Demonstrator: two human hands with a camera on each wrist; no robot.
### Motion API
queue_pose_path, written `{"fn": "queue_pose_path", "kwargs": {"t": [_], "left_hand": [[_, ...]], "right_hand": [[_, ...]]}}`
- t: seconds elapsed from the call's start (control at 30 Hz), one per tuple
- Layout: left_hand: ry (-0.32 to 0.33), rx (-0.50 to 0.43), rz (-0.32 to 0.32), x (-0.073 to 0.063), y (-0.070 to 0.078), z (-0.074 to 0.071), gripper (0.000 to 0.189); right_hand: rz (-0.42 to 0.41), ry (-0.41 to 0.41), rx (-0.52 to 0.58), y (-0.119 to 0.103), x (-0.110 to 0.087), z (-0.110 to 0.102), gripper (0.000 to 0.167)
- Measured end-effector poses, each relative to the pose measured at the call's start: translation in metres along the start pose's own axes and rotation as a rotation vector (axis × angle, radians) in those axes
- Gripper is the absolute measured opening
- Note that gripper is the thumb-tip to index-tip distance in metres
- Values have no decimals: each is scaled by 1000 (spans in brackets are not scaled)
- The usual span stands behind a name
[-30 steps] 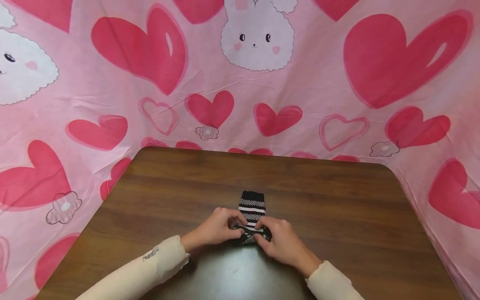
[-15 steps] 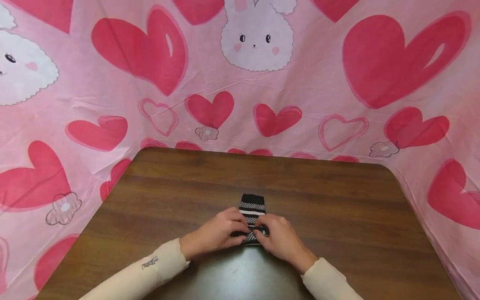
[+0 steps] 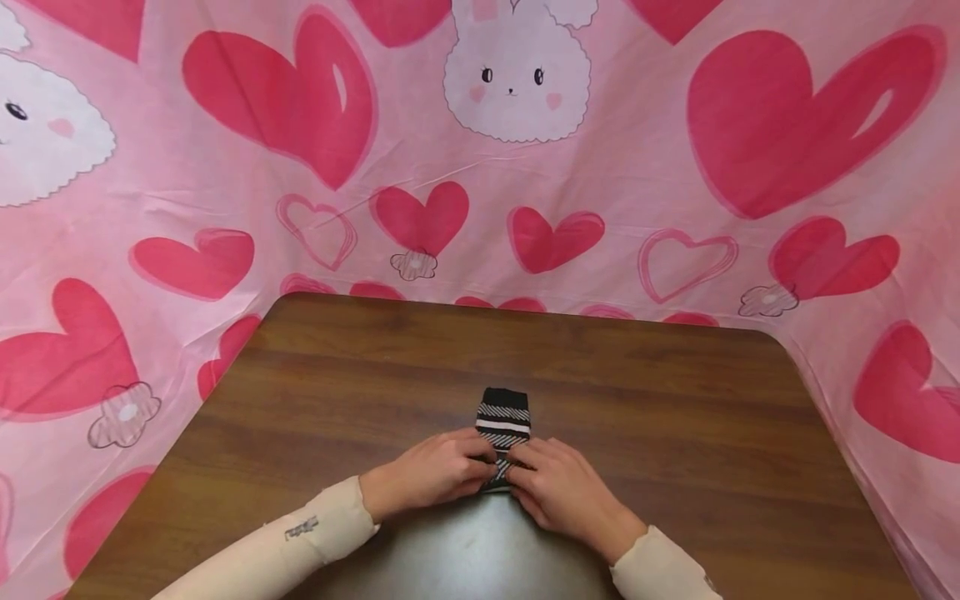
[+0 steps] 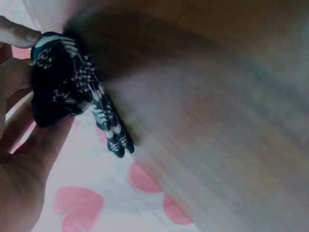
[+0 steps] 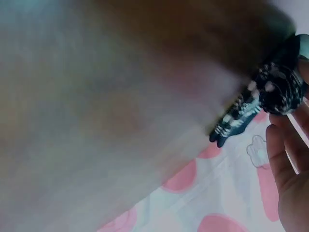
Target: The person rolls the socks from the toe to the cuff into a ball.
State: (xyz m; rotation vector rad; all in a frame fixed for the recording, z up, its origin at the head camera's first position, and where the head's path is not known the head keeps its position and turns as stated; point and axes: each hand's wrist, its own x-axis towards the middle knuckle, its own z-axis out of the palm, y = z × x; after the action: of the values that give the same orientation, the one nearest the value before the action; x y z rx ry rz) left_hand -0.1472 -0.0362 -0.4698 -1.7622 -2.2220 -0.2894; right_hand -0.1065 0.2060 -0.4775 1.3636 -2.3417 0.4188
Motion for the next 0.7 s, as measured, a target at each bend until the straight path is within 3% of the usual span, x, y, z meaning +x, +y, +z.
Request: {"fn": "queue_pose_path", "kwargs": {"t": [0.23, 0.33, 0.53, 0.7], "left_hand": [[-26, 13, -12, -4, 0, 2, 9], [-51, 34, -22, -5, 2, 1, 19], [-95, 126, -44, -6, 8, 1, 36], [-84, 55, -94, -6, 7, 4, 36]], "right_hand": [[-22, 67, 17, 1, -3, 8, 23], [-30, 82, 6, 1, -4, 8, 25], [21, 34, -25, -2, -3, 8, 24], [75, 18, -61, -4, -2, 11, 31]]}}
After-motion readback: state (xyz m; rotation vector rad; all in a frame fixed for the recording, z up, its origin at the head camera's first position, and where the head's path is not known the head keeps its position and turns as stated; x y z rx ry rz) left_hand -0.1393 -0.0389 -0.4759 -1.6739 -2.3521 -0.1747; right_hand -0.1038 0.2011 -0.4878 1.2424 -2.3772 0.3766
